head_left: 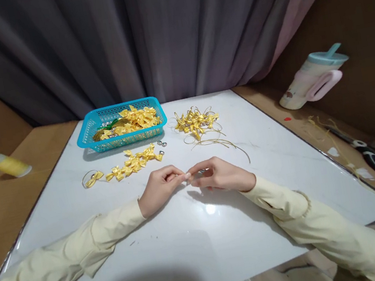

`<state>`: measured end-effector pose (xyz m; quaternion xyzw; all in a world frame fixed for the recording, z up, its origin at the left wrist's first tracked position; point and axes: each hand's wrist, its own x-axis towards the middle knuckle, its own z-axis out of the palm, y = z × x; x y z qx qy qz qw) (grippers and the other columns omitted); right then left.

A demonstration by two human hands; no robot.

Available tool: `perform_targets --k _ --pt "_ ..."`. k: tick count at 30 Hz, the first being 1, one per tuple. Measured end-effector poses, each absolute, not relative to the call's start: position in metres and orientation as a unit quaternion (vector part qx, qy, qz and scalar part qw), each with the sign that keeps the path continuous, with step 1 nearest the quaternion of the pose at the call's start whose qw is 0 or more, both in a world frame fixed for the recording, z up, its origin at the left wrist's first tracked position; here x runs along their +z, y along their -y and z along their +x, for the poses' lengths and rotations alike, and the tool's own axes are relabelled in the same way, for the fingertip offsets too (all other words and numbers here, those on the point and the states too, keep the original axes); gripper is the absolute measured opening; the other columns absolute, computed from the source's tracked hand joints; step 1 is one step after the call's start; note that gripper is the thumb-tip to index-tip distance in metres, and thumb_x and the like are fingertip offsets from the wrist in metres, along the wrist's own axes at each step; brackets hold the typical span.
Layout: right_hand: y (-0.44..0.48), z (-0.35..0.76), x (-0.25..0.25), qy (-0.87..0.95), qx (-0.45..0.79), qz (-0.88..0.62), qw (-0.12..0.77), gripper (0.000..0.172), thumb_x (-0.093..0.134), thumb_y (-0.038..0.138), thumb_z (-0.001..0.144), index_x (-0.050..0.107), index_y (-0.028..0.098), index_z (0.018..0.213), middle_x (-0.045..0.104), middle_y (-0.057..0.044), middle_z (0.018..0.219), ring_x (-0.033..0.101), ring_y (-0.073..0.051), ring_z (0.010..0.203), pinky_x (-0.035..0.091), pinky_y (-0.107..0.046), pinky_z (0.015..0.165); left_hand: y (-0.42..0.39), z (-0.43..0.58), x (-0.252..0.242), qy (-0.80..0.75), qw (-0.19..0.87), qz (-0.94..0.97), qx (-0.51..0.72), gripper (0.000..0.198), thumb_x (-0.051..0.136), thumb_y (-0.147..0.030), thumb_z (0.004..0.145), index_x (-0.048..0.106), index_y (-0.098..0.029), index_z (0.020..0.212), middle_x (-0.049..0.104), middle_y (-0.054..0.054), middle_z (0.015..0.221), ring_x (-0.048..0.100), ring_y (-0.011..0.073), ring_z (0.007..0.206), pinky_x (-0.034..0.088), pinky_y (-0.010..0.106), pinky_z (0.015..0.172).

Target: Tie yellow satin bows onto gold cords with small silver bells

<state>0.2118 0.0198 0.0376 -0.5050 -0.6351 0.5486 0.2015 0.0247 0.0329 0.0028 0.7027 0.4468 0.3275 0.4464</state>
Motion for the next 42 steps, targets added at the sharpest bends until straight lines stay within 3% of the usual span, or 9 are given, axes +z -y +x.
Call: perform_targets --k 3,11,16,18,20,23,29,42 --pt "-0.019 0.211 0.039 0.630 0.559 -0.507 0.183 0.031 0.058 0.030 0.076 0.069 0.013 0.099 0.051 0.005 0.046 0.031 -0.004 0.032 0.025 -0.017 0.031 -0.033 0.025 0.003 -0.450 0.462 0.695 0.317 0.029 0.060 -0.042 0.074 0.064 -0.014 0.066 0.033 -0.005 0.051 0.030 0.0093 0.052 0.025 0.021 0.051" --pt "-0.013 0.204 0.032 0.661 0.502 -0.516 0.211 0.030 0.049 0.029 0.082 0.071 0.011 0.088 0.056 0.002 0.045 0.031 -0.004 0.033 0.027 -0.017 0.035 -0.033 0.025 0.003 -0.453 0.455 0.700 0.312 0.030 0.059 -0.042 0.075 0.060 -0.014 0.065 0.033 -0.006 0.051 0.031 0.0089 0.053 0.026 0.021 0.051" --pt "-0.008 0.200 0.024 0.705 0.386 -0.529 0.270 0.026 0.048 0.021 0.080 0.073 0.014 0.085 0.056 0.002 0.041 0.044 -0.008 0.039 0.038 -0.019 0.047 -0.034 0.026 0.006 -0.456 0.466 0.689 0.318 0.031 0.061 -0.043 0.073 0.059 -0.014 0.063 0.038 -0.005 0.051 0.033 0.0088 0.053 0.027 0.021 0.050" --pt "-0.006 0.198 0.020 0.723 0.340 -0.521 0.301 0.026 0.048 0.017 0.079 0.072 0.017 0.086 0.063 0.000 0.050 0.057 -0.012 0.049 0.043 -0.020 0.053 -0.036 0.027 0.007 -0.452 0.492 0.672 0.319 0.032 0.062 -0.044 0.071 0.059 -0.013 0.063 0.044 -0.004 0.054 0.035 0.0085 0.053 0.027 0.021 0.050" --pt "-0.004 0.198 0.017 0.748 0.294 -0.494 0.332 0.026 0.047 0.014 0.080 0.072 0.019 0.084 0.071 -0.004 0.070 0.067 -0.018 0.076 0.047 -0.022 0.060 -0.037 0.028 0.008 -0.446 0.527 0.651 0.315 0.032 0.063 -0.044 0.071 0.059 -0.013 0.064 0.047 -0.004 0.055 0.035 0.0076 0.052 0.027 0.020 0.049" --pt "-0.003 0.198 0.012 0.785 0.226 -0.453 0.355 0.026 0.045 0.013 0.082 0.070 0.018 0.086 0.069 -0.008 0.102 0.064 -0.021 0.099 0.050 -0.024 0.068 -0.038 0.028 0.008 -0.446 0.578 0.612 0.304 0.032 0.064 -0.044 0.070 0.059 -0.012 0.065 0.042 -0.006 0.051 0.029 0.0057 0.046 0.022 0.020 0.044" --pt "-0.004 0.202 0.003 0.836 0.140 -0.402 0.346 0.028 0.042 0.015 0.087 0.066 0.018 0.101 0.059 -0.005 0.122 0.066 -0.017 0.094 0.053 -0.027 0.082 -0.040 0.026 0.009 -0.428 0.648 0.559 0.292 0.031 0.065 -0.042 0.070 0.057 -0.012 0.068 0.036 -0.007 0.046 0.028 0.0044 0.041 0.018 0.020 0.040" --pt "-0.007 0.206 0.005 0.850 0.115 -0.384 0.340 0.030 0.041 0.012 0.087 0.065 0.018 0.104 0.063 -0.005 0.116 0.064 -0.015 0.097 0.052 -0.025 0.086 -0.041 0.025 0.009 -0.416 0.666 0.547 0.289 0.034 0.067 -0.045 0.068 0.059 -0.012 0.071 0.034 -0.008 0.047 0.025 0.0039 0.041 0.016 0.020 0.039"
